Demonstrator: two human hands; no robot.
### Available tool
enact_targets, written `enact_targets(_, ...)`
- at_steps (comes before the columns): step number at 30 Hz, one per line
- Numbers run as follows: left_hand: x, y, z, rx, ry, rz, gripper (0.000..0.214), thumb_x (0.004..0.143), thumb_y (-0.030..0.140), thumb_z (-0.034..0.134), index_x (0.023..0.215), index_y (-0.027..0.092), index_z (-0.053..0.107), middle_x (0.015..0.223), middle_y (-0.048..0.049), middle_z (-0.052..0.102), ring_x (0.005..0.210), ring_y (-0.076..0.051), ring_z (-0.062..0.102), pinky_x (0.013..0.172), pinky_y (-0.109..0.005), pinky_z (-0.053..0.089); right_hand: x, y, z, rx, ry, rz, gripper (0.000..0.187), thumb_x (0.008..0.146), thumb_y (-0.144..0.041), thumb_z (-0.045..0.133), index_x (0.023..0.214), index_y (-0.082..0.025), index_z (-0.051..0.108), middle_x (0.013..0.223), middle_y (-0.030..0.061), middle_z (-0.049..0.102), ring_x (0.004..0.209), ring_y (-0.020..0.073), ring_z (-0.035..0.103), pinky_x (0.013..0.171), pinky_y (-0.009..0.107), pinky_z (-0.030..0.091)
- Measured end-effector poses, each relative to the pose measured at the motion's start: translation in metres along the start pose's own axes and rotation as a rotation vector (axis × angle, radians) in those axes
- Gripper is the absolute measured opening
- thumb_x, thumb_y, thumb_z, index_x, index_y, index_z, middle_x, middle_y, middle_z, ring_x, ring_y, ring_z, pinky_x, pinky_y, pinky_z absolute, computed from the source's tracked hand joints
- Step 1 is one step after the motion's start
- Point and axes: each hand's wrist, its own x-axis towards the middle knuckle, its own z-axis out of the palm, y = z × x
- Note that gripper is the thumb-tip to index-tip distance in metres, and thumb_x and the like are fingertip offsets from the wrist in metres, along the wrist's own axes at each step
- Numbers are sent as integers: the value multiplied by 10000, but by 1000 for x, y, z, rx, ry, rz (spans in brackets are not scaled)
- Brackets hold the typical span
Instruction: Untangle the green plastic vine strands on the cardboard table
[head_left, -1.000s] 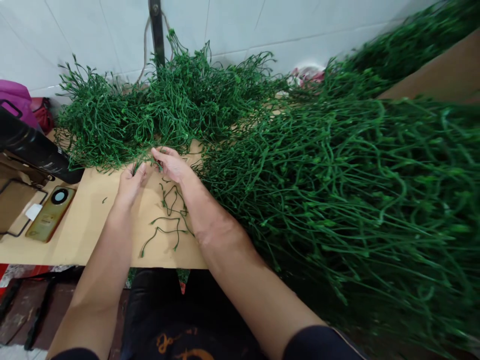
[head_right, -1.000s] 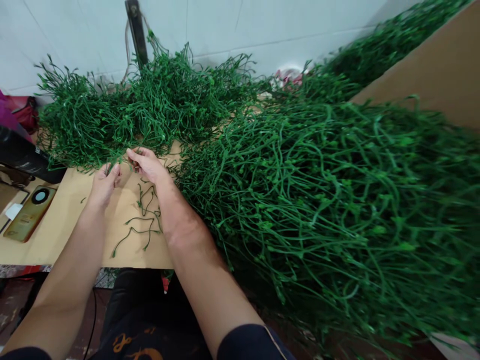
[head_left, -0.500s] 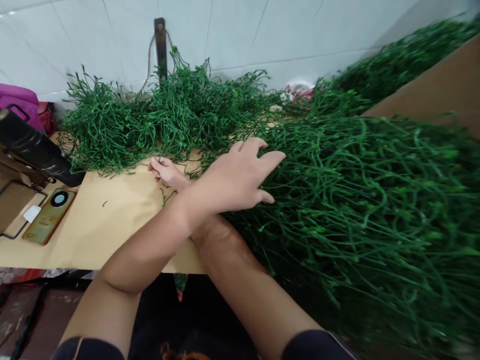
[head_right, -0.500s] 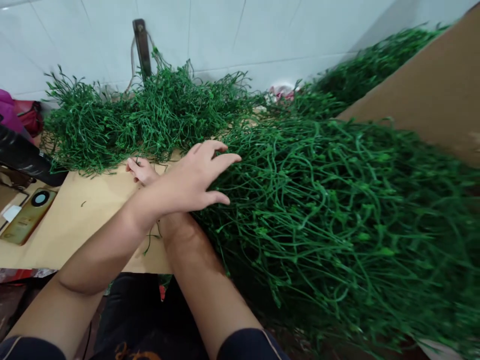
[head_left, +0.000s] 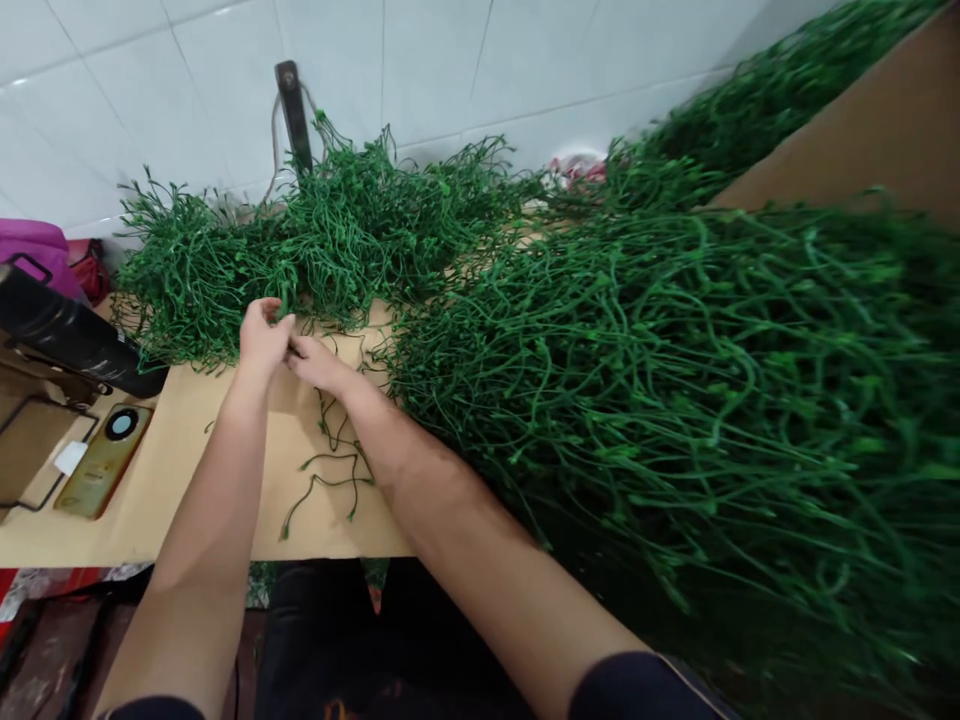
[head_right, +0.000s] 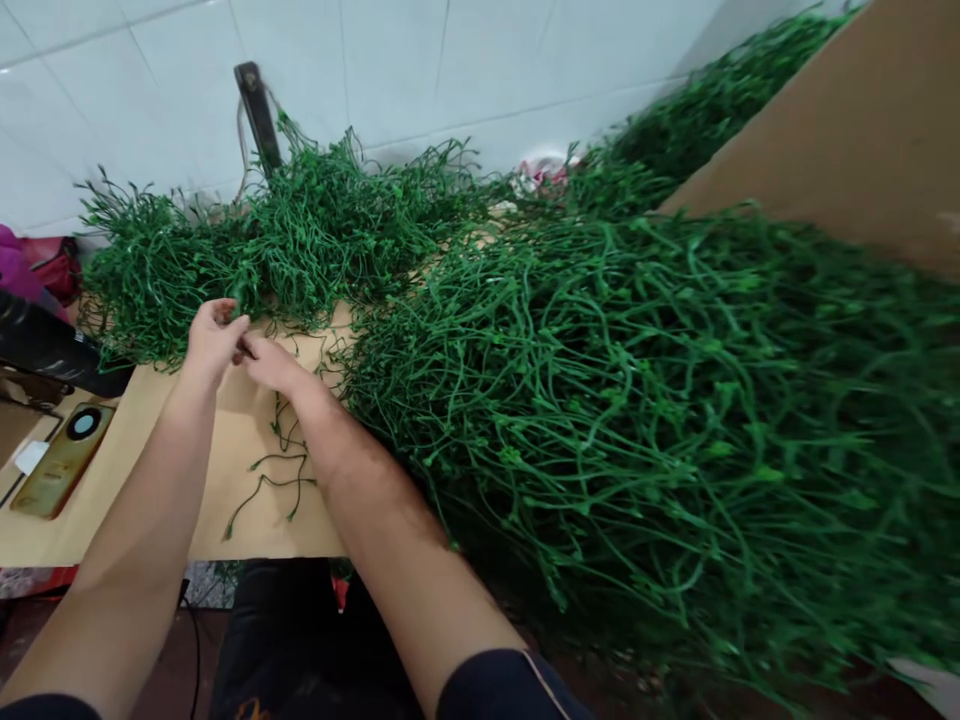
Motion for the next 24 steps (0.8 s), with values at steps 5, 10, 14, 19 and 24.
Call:
enact_targets(5, 3, 5, -38, -508, 45, -190, 313, 581, 56, 506, 865, 189, 515, 725, 20, 627, 513, -62, 516, 466, -179, 358, -2, 2, -1, -181, -29, -60, 279, 762, -386, 600, 636, -164, 489, 576, -55, 404, 572, 73, 329, 572, 240, 255)
enact_targets(10, -23, 20, -79, -622, -44, -218, 184, 686, 105, 567, 852, 181, 554, 671, 21, 639, 510, -59, 539, 478, -155, 421, -2, 1, -1, -83, 42, 11, 346, 730, -471, 609, 644, -160, 486, 577, -65, 373, 556, 60, 312, 558, 236, 251)
enact_targets(14, -45, 21, -102, -621, -64, -248, 91, 768, 178, 589, 856, 170, 566, 663, 11, 641, 510, -63, 550, 488, -154, 448, -5, -4, -2, -28, 95, 44, 302, 749, -383, 599, 609, -159, 451, 561, -71, 346, 550, 49, 300, 554, 235, 244)
enact_targets(19, -80, 9, -136, -384, -133, -220, 183, 752, 278, 648, 901, 182, 603, 737, -28, 693, 557, -92, 579, 506, -173, 470, -7, -10, -3, 66, 109, 100, 285, 760, -313, 611, 591, -160, 439, 546, -74, 353, 536, 45, 310, 543, 221, 265)
enact_targets(24, -138, -24, -204, 335, -595, -165, 214, 704, 423, 660, 846, 288, 745, 896, -36, 754, 800, -205, 687, 707, -290, 561, -8, -17, -4, 119, 106, 182, 242, 779, -237, 613, 606, -154, 466, 538, -75, 389, 521, 45, 339, 534, 215, 294)
